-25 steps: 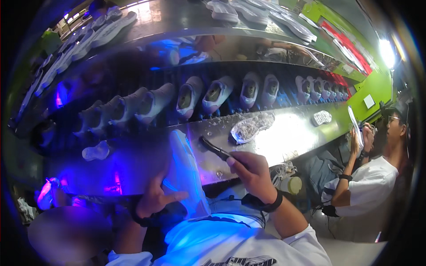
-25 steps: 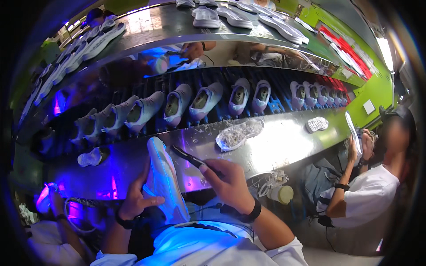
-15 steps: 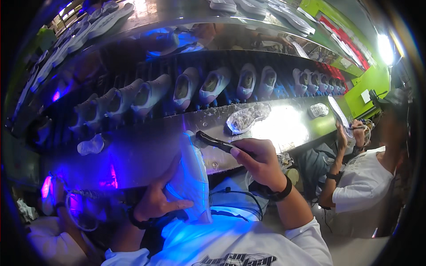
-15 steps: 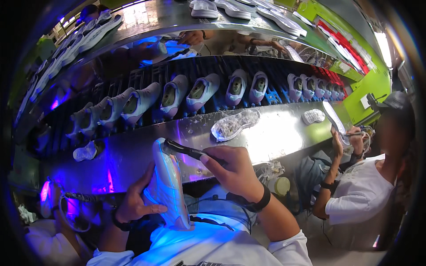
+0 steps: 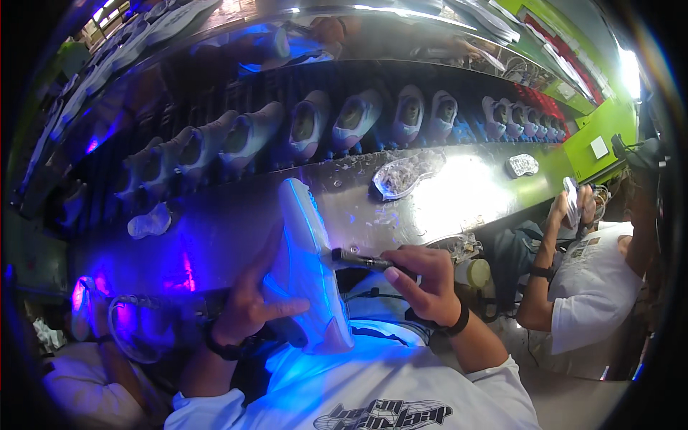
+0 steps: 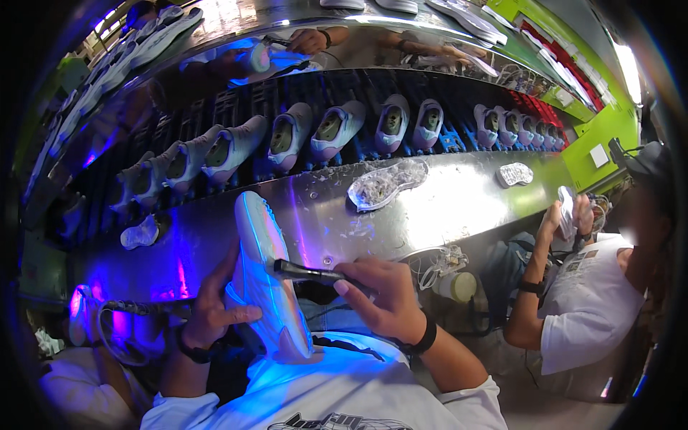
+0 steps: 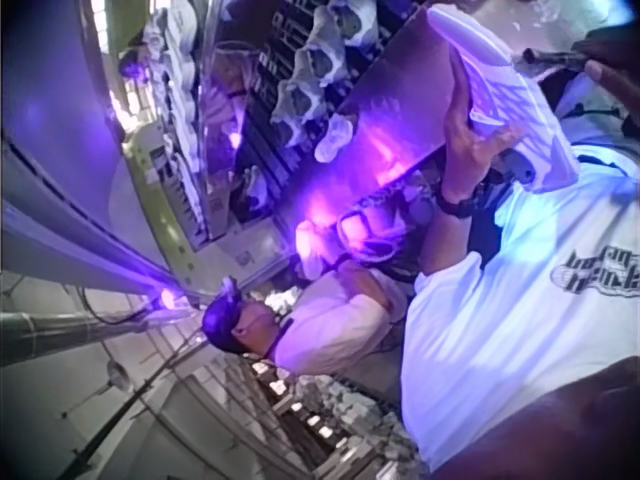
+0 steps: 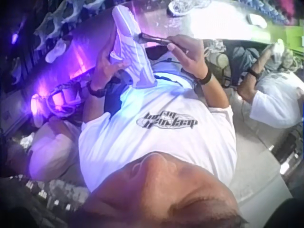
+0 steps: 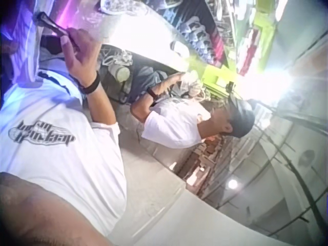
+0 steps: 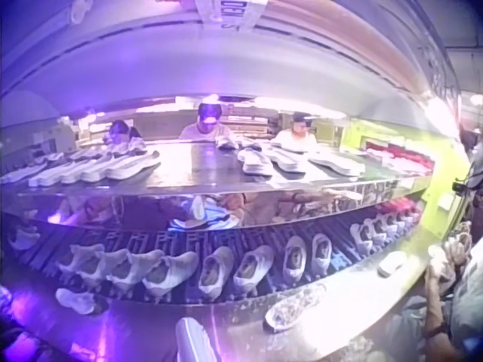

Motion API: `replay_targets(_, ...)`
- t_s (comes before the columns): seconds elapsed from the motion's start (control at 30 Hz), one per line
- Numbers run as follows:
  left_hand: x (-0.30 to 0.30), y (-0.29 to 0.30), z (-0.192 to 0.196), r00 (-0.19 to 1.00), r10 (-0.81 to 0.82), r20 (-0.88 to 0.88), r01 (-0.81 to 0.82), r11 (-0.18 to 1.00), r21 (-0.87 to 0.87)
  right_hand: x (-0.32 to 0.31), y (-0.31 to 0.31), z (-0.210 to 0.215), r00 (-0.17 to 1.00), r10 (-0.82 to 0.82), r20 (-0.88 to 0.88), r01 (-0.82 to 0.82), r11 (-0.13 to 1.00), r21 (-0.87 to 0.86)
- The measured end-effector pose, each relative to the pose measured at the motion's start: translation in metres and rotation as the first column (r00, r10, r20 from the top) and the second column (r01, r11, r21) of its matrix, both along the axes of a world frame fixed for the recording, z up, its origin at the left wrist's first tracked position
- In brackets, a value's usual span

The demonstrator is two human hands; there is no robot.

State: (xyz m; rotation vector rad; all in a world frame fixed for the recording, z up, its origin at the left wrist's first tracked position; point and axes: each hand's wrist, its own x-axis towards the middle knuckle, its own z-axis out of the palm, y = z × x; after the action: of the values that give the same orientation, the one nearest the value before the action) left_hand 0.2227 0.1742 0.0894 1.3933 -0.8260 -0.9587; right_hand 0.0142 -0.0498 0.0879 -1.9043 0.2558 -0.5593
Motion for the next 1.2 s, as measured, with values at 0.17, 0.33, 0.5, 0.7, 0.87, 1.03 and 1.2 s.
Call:
replay_targets(0.17,-0.002,-0.006,0.010,0.997,0.010,-0.079,-0.011,1.000,-0.013,-0.005,0.008,0.002,0.996,-0.047,0.079,0.056,0.992,-0.116)
replay_targets(0.33,-0.005,-0.009,0.013,0.996,0.027,-0.087,-0.030,0.999,-0.033,0.005,0.009,0.017,0.982,-0.178,0.056,0.186,0.945,-0.268)
replay_targets(0.5,-0.002,-0.011,0.021,0.992,0.108,-0.068,-0.105,0.993,0.052,0.001,0.008,0.025,0.993,-0.119,0.001,0.117,0.977,-0.179)
replay_targets(0.7,-0.002,-0.012,0.045,0.965,0.183,-0.186,-0.160,0.978,0.132,-0.008,0.000,0.029,0.996,0.018,-0.090,-0.028,0.993,-0.112)
replay_targets(0.87,0.011,-0.015,0.027,0.968,0.251,0.016,-0.251,0.968,0.026,-0.018,-0.002,0.035,0.988,0.073,-0.134,-0.069,0.997,0.035)
replay_targets(1.03,0.009,-0.024,0.045,0.944,0.290,-0.158,-0.280,0.956,0.083,-0.027,-0.008,0.053,0.984,0.080,-0.159,-0.085,0.996,-0.026)
replay_targets(1.2,0.012,-0.031,0.047,0.884,0.359,-0.298,-0.327,0.933,0.154,-0.030,-0.021,0.074,0.972,0.059,-0.228,-0.087,0.989,-0.116)
